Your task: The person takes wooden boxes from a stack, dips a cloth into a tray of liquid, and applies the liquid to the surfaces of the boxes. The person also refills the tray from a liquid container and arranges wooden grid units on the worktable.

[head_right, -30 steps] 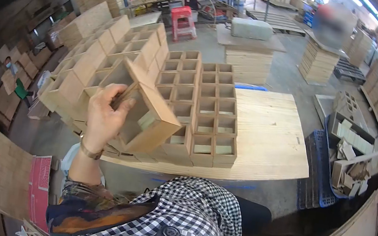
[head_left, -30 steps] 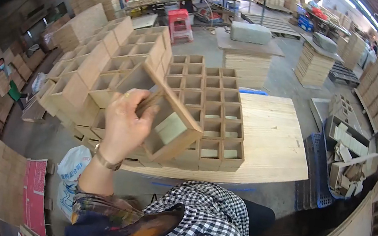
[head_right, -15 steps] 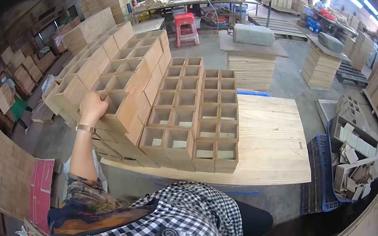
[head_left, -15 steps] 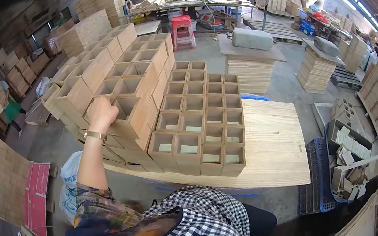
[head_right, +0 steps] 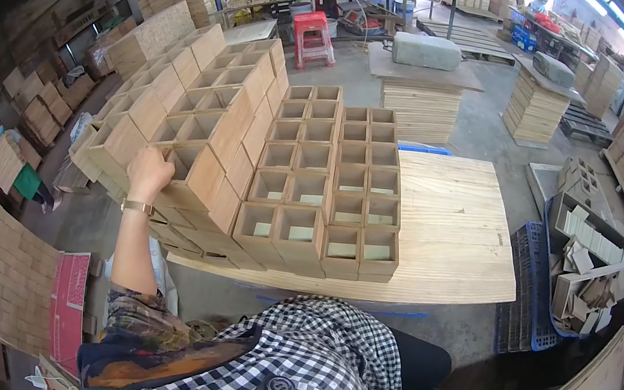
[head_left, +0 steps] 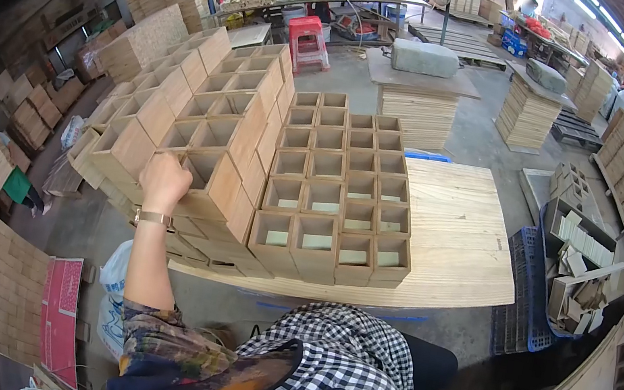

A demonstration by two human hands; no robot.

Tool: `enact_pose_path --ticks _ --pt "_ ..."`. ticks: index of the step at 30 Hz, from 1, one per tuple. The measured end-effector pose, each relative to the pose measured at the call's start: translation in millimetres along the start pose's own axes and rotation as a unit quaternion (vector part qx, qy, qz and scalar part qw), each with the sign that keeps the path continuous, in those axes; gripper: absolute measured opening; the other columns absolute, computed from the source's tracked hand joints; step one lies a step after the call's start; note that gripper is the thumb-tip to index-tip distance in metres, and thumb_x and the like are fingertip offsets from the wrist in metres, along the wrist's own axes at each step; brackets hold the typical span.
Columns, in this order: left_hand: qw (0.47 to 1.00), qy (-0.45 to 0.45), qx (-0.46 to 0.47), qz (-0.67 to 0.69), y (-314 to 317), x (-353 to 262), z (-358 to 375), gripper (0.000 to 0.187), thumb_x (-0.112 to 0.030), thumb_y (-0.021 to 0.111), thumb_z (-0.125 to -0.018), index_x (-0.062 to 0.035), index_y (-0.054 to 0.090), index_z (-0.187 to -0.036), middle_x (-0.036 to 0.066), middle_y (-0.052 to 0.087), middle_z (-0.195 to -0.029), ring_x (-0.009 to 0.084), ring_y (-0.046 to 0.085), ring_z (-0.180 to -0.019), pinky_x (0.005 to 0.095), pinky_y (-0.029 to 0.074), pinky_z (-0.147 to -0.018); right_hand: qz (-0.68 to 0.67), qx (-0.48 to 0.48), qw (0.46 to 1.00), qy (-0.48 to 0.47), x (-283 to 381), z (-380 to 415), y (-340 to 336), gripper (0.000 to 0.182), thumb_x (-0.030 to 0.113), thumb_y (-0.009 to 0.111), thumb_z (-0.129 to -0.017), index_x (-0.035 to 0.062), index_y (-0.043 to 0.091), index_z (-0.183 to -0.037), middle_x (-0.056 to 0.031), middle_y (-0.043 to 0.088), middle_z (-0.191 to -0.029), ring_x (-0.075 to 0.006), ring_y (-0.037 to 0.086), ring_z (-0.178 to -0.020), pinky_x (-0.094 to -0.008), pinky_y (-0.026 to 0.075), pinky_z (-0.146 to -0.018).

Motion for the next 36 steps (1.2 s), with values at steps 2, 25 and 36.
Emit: enact_pose_path --ticks 2,25,36 --pt "1.0 0.014 0.002 -0.003 1 1 0 0.027 -0.023 0.065 -0.076 0.0027 0.068 -0.08 0.024 0.066 -0.086 0.0383 0.065 -0.084 0.0467 0.051 -0.074 -0.002 -0.001 1.0 0.003 -1 0 1 0.014 0.022 0.07 -0.078 0.0083 0.07 -0.083 -0.0161 0.062 -0.086 -0.0354 0.061 -0.077 -0.0451 0.051 -0.069" --pt "0.311 0.82 0.101 0.471 -40 -393 320 0.017 -0.004 0.067 -0.073 -0.0003 0.061 -0.089 0.01 0.061 -0.085 0.0275 0.057 -0.084 0.0386 0.043 -0.078 -0.151 -0.31 0.872 0.348 45 156 -86 0.013 0.004 0.073 -0.073 0.0004 0.065 -0.082 -0.0101 0.059 -0.077 -0.0211 0.059 -0.072 -0.0286 0.046 -0.065" --pt "-0.036 0.845 0.25 0.471 -99 -396 507 0.015 -0.008 0.068 -0.074 -0.0021 0.064 -0.088 0.009 0.063 -0.081 0.0277 0.059 -0.08 0.0375 0.044 -0.076 -0.231 -0.632 0.432 0.601 160 294 -35 0.01 0.009 0.066 -0.084 -0.0004 0.064 -0.081 -0.0002 0.059 -0.075 -0.0077 0.052 -0.072 -0.0215 0.042 -0.067"
Point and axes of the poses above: each hand's wrist, its own z-axis away from the middle knuckle, its own y-axis out of the palm, x = y × z, the point moved 5 cm from there along -z, towards the middle knuckle
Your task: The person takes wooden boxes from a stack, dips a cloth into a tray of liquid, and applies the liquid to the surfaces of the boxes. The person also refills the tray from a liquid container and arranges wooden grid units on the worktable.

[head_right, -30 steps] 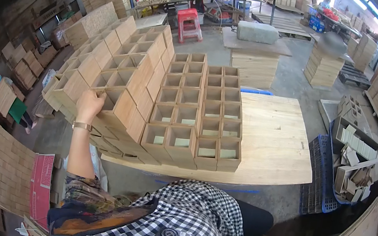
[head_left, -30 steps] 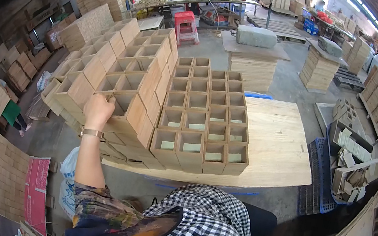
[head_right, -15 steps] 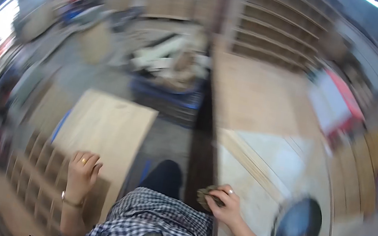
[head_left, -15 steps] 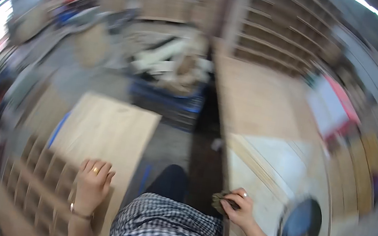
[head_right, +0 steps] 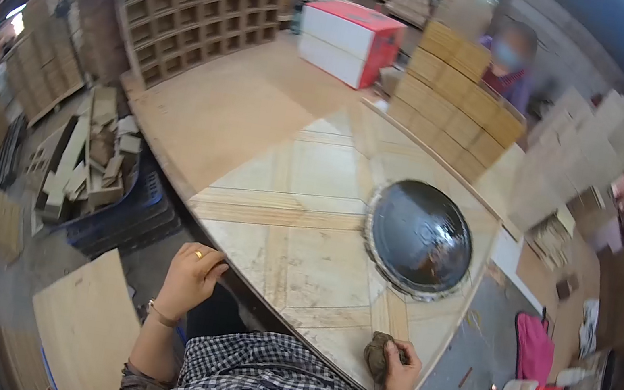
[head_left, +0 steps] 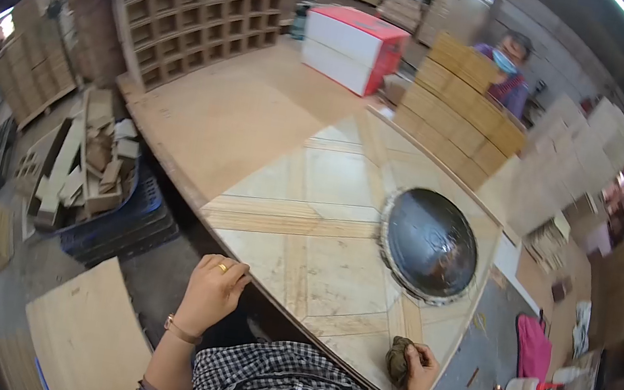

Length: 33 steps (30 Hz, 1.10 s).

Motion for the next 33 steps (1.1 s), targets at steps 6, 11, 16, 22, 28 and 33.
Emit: enact_pose_path --ticks 6,11,16,22,28,33 --pt "0.994 0.002 0.041 0.106 76 -37 -5 0.026 -0.008 0.069 -0.074 -0.0009 0.063 -0.098 0.014 0.062 -0.099 0.0329 0.057 -0.098 0.0406 0.045 -0.085 -0.008 -0.022 0.999 -0.026 -3 -9 -19 0.01 0.009 0.066 -0.083 -0.0007 0.063 -0.083 -0.0008 0.059 -0.077 -0.0084 0.052 -0.073 -0.0226 0.042 -0.068" --pt "0.992 0.038 0.101 0.06 121 -52 16 0.036 -0.01 0.069 -0.074 -0.0027 0.061 -0.109 0.016 0.052 -0.127 0.0374 0.042 -0.125 0.0501 0.031 -0.103 0.211 -0.055 0.941 -0.261 37 -5 -27 0.014 0.011 0.071 -0.078 0.0004 0.063 -0.084 -0.0083 0.058 -0.076 -0.0192 0.057 -0.07 -0.0265 0.044 -0.068" --pt "0.995 0.009 0.046 0.089 123 -45 32 0.032 -0.009 0.065 -0.08 -0.0007 0.06 -0.11 0.017 0.049 -0.132 0.0389 0.034 -0.132 0.0495 0.027 -0.107 0.417 -0.194 0.826 -0.326 59 1 -70 0.015 0.011 0.072 -0.073 0.0029 0.064 -0.083 -0.0132 0.057 -0.08 -0.029 0.06 -0.07 -0.0347 0.047 -0.06" --pt "0.996 -0.066 -0.027 0.058 101 -30 73 0.02 -0.004 0.056 -0.087 0.0032 0.059 -0.106 0.019 0.05 -0.13 0.0385 0.039 -0.128 0.0472 0.032 -0.104 0.429 -0.296 0.818 -0.243 45 -6 -127 0.017 0.016 0.071 -0.075 0.0054 0.065 -0.086 -0.0124 0.056 -0.085 -0.0328 0.058 -0.071 -0.0386 0.048 -0.062" --pt "0.973 -0.217 -0.033 0.066 98 7 151 0.021 -0.012 0.056 -0.091 0.0058 0.061 -0.1 0.021 0.054 -0.122 0.037 0.046 -0.119 0.0467 0.04 -0.096 0.473 -0.309 0.802 -0.193 40 -12 -139 0.018 0.02 0.07 -0.076 0.0066 0.065 -0.087 -0.0137 0.057 -0.087 -0.0342 0.06 -0.074 -0.0423 0.047 -0.064" --pt "0.948 -0.307 -0.039 0.067 98 39 191 0.026 -0.009 0.055 -0.089 0.0055 0.058 -0.11 0.02 0.058 -0.11 0.0328 0.057 -0.1 0.041 0.047 -0.085 0.543 -0.309 0.77 -0.131 26 -15 -142 0.023 0.027 0.069 -0.076 0.0086 0.067 -0.09 -0.0148 0.058 -0.095 -0.0347 0.058 -0.089 -0.0459 0.046 -0.074"
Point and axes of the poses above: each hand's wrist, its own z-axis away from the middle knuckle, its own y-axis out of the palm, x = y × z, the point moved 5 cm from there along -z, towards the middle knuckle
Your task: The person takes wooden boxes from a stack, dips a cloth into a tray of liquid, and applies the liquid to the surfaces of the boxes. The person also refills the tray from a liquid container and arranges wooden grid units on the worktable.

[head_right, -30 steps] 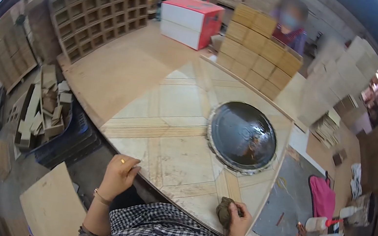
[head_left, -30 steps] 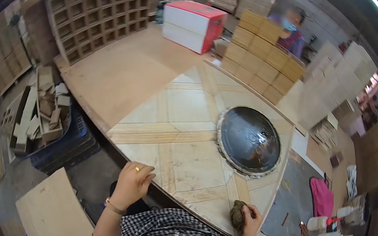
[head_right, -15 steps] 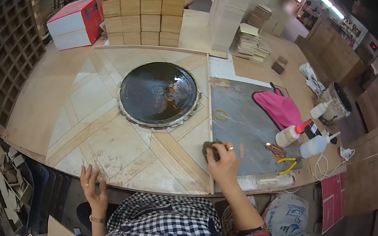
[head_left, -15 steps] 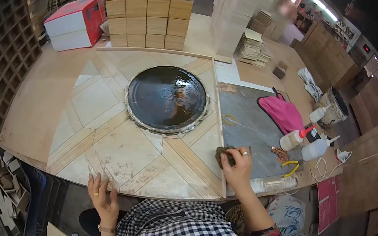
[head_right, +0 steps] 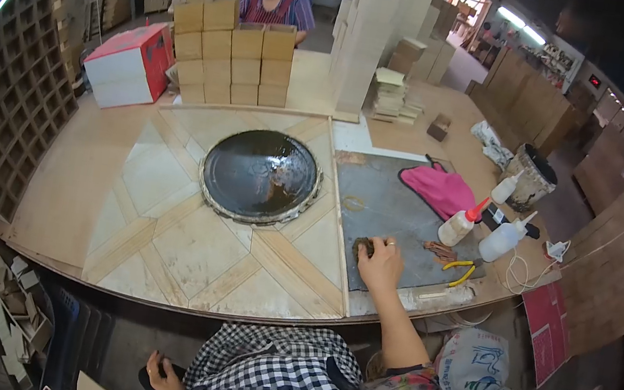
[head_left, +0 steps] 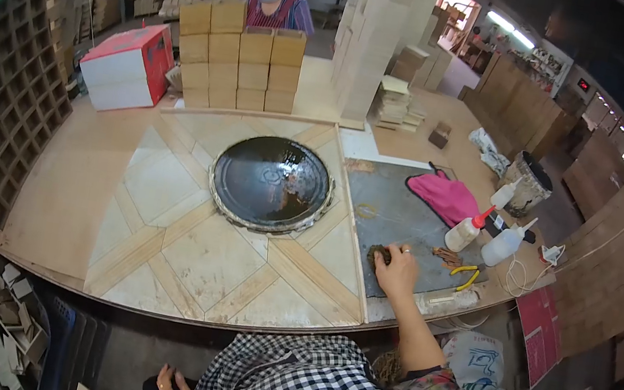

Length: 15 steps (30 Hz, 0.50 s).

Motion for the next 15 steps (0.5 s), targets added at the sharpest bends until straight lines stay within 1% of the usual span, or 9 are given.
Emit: enact_pose_path --ticks 1,4,7,8,10,11,12,14,15 --pt "0.999 -0.02 -0.004 0.034 0 7 1 0.027 -0.011 0.056 -0.088 0.005 0.059 -0.109 0.019 0.061 -0.105 0.032 0.058 -0.097 0.0404 0.046 -0.086 0.032 0.022 0.999 0.02 3 1 -3 0.026 0.03 0.068 -0.076 0.0094 0.068 -0.093 -0.0145 0.058 -0.099 -0.0346 0.054 -0.099 -0.0484 0.042 -0.081" --pt "0.997 0.01 0.03 0.069 -12 7 -2 0.025 -0.01 0.056 -0.087 0.0046 0.059 -0.107 0.019 0.062 -0.103 0.0312 0.059 -0.095 0.0395 0.046 -0.086 0.085 -0.058 0.995 -0.014 21 2 -18 0.028 0.029 0.068 -0.076 0.0088 0.068 -0.095 -0.0144 0.059 -0.102 -0.0334 0.053 -0.102 -0.0494 0.04 -0.084" --pt "0.998 0.025 0.028 0.052 -22 5 -5 0.024 -0.009 0.056 -0.086 0.0046 0.06 -0.105 0.018 0.063 -0.1 0.0311 0.059 -0.094 0.0393 0.045 -0.085 0.06 -0.083 0.992 -0.075 34 -15 -12 0.029 0.029 0.067 -0.077 0.0076 0.068 -0.096 -0.0162 0.059 -0.105 -0.0335 0.054 -0.101 -0.0466 0.042 -0.085" --pt "0.998 0.037 0.034 0.048 -25 8 -7 0.024 -0.009 0.056 -0.086 0.0047 0.059 -0.105 0.019 0.063 -0.1 0.0312 0.059 -0.094 0.0393 0.045 -0.085 0.065 -0.054 0.993 -0.079 36 -25 -2 0.028 0.028 0.066 -0.077 0.0075 0.068 -0.097 -0.0164 0.059 -0.106 -0.0334 0.054 -0.101 -0.0459 0.042 -0.086" --pt "0.998 0.019 0.045 0.05 -28 16 -7 0.023 -0.009 0.056 -0.087 0.0048 0.06 -0.104 0.018 0.063 -0.099 0.0311 0.059 -0.093 0.039 0.045 -0.085 0.081 0.009 0.993 -0.087 38 -51 22 0.028 0.025 0.064 -0.078 0.0073 0.068 -0.098 -0.0169 0.06 -0.108 -0.0331 0.055 -0.102 -0.0445 0.044 -0.087" --pt "0.998 0.005 0.047 0.052 -25 19 -5 0.022 -0.009 0.055 -0.087 0.0048 0.06 -0.104 0.018 0.063 -0.099 0.0311 0.06 -0.092 0.0388 0.045 -0.086 0.118 0.034 0.991 -0.062 35 -65 34 0.027 0.022 0.063 -0.078 0.0075 0.068 -0.1 -0.0168 0.059 -0.11 -0.0338 0.055 -0.103 -0.0441 0.045 -0.088" --pt "0.996 0.021 0.057 0.061 -25 19 -4 0.021 -0.007 0.056 -0.087 0.0053 0.06 -0.103 0.018 0.063 -0.099 0.0315 0.06 -0.093 0.0383 0.046 -0.085 0.154 0.063 0.985 -0.046 36 -78 50 0.027 0.019 0.061 -0.078 0.0076 0.068 -0.101 -0.0167 0.059 -0.113 -0.0345 0.055 -0.105 -0.0437 0.046 -0.088" --pt "0.995 0.035 0.061 0.071 -27 23 -1 0.019 -0.005 0.056 -0.086 0.0063 0.06 -0.101 0.018 0.063 -0.099 0.0324 0.06 -0.095 0.0372 0.047 -0.085 0.164 0.134 0.977 -0.022 25 -100 81 0.024 0.013 0.057 -0.077 0.0065 0.069 -0.097 -0.0201 0.063 -0.106 -0.037 0.06 -0.101 -0.0454 0.048 -0.087" --pt "0.995 0.031 0.054 0.081 -28 24 3 0.019 -0.004 0.056 -0.086 0.0053 0.061 -0.101 0.018 0.063 -0.099 0.0318 0.061 -0.095 0.0368 0.047 -0.084 0.13 0.156 0.979 -0.011 25 -101 85 0.025 0.012 0.055 -0.077 0.0054 0.069 -0.097 -0.0215 0.064 -0.105 -0.0372 0.061 -0.1 -0.0445 0.049 -0.087"
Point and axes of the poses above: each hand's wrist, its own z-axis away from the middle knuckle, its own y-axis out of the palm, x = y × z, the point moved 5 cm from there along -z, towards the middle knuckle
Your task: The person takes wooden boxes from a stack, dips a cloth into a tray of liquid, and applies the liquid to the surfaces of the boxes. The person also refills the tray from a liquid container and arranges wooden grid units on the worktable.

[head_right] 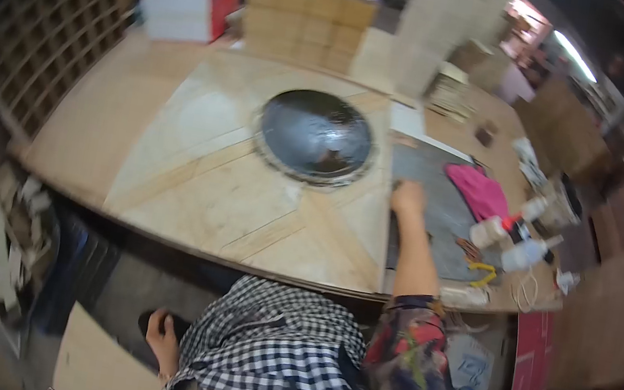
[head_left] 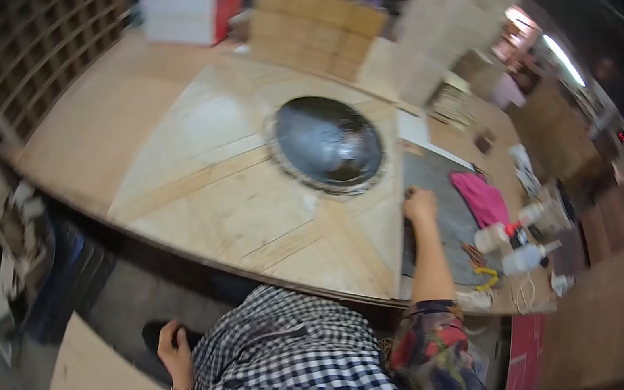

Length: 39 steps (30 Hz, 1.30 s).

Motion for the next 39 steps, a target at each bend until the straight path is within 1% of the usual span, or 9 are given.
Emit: enact_pose_path --ticks 6,13,16,19,23,25,27,33,39 --pt "0.995 -0.072 0.023 0.061 27 11 13 0.017 -0.006 0.058 -0.085 0.0018 0.063 -0.099 0.016 0.065 -0.094 0.0281 0.063 -0.087 0.0342 0.048 -0.08 -0.144 -0.107 0.98 -0.089 8 24 -9 0.017 0.011 0.059 -0.078 -0.0009 0.066 -0.087 -0.0207 0.065 -0.086 -0.0341 0.064 -0.08 -0.0406 0.049 -0.072" --pt "0.989 -0.094 0.108 0.044 90 88 25 0.017 -0.01 0.056 -0.088 0.0019 0.065 -0.098 0.012 0.068 -0.092 0.0205 0.063 -0.083 0.0319 0.049 -0.075 -0.317 -0.184 0.904 -0.219 -1 152 -54 0.011 -0.001 0.064 -0.08 -0.0009 0.061 -0.09 -0.0083 0.058 -0.083 -0.0149 0.057 -0.068 -0.0249 0.045 -0.061" --pt "0.984 -0.068 0.165 -0.003 114 103 18 0.02 -0.012 0.055 -0.091 0.0023 0.064 -0.099 0.013 0.067 -0.092 0.0205 0.062 -0.08 0.032 0.048 -0.071 -0.309 -0.331 0.886 -0.099 -79 208 -54 0.005 0.001 0.063 -0.084 -0.0015 0.06 -0.087 -0.0035 0.058 -0.081 -0.0101 0.053 -0.064 -0.0232 0.043 -0.055" --pt "0.973 -0.086 0.214 -0.005 130 103 20 0.021 -0.014 0.054 -0.091 0.0021 0.064 -0.1 0.011 0.066 -0.091 0.0193 0.06 -0.077 0.0314 0.047 -0.069 -0.444 -0.41 0.776 0.177 -204 279 13 0.006 0.002 0.064 -0.083 -0.0012 0.059 -0.084 -0.0006 0.057 -0.075 -0.0073 0.05 -0.063 -0.0226 0.041 -0.056" --pt "0.968 -0.069 0.24 -0.008 152 99 13 0.021 -0.013 0.054 -0.091 0.0029 0.064 -0.101 0.011 0.066 -0.091 0.019 0.059 -0.077 0.0314 0.046 -0.069 -0.42 -0.267 0.76 0.418 -282 374 160 0.018 0.013 0.063 -0.085 -0.0031 0.059 -0.081 -0.0052 0.061 -0.074 -0.014 0.054 -0.064 -0.0283 0.044 -0.061" --pt "0.965 -0.059 0.255 -0.008 158 90 12 0.021 -0.013 0.055 -0.091 0.0032 0.064 -0.101 0.012 0.066 -0.091 0.0195 0.059 -0.078 0.0314 0.046 -0.07 -0.201 -0.129 0.86 0.451 -300 420 226 0.02 0.016 0.063 -0.083 -0.0037 0.063 -0.086 -0.013 0.065 -0.078 -0.02 0.059 -0.067 -0.0334 0.047 -0.058" --pt "0.966 -0.049 0.253 -0.022 152 103 6 0.021 -0.013 0.054 -0.091 0.003 0.064 -0.101 0.013 0.066 -0.092 0.0206 0.06 -0.077 0.032 0.046 -0.07 -0.173 -0.024 0.832 0.526 -279 448 229 0.022 0.012 0.059 -0.081 -0.0065 0.064 -0.092 -0.0195 0.066 -0.086 -0.0277 0.065 -0.079 -0.038 0.05 -0.066" --pt "0.958 -0.085 0.274 -0.021 146 120 12 0.022 -0.013 0.053 -0.091 0.002 0.065 -0.101 0.013 0.066 -0.092 0.0224 0.061 -0.079 0.0337 0.046 -0.071 -0.213 0.034 0.748 0.628 -349 487 289 0.025 0.008 0.059 -0.081 -0.0072 0.063 -0.1 -0.0213 0.066 -0.09 -0.0338 0.067 -0.078 -0.0437 0.053 -0.057" --pt "0.969 -0.052 0.239 -0.028 138 117 17 0.021 -0.012 0.052 -0.091 0.002 0.064 -0.1 0.012 0.067 -0.093 0.0219 0.06 -0.078 0.0325 0.046 -0.069 -0.224 0.089 0.754 0.611 -354 500 335 0.027 0.01 0.06 -0.082 -0.0099 0.061 -0.1 -0.023 0.066 -0.085 -0.0368 0.066 -0.071 -0.0436 0.05 -0.048"
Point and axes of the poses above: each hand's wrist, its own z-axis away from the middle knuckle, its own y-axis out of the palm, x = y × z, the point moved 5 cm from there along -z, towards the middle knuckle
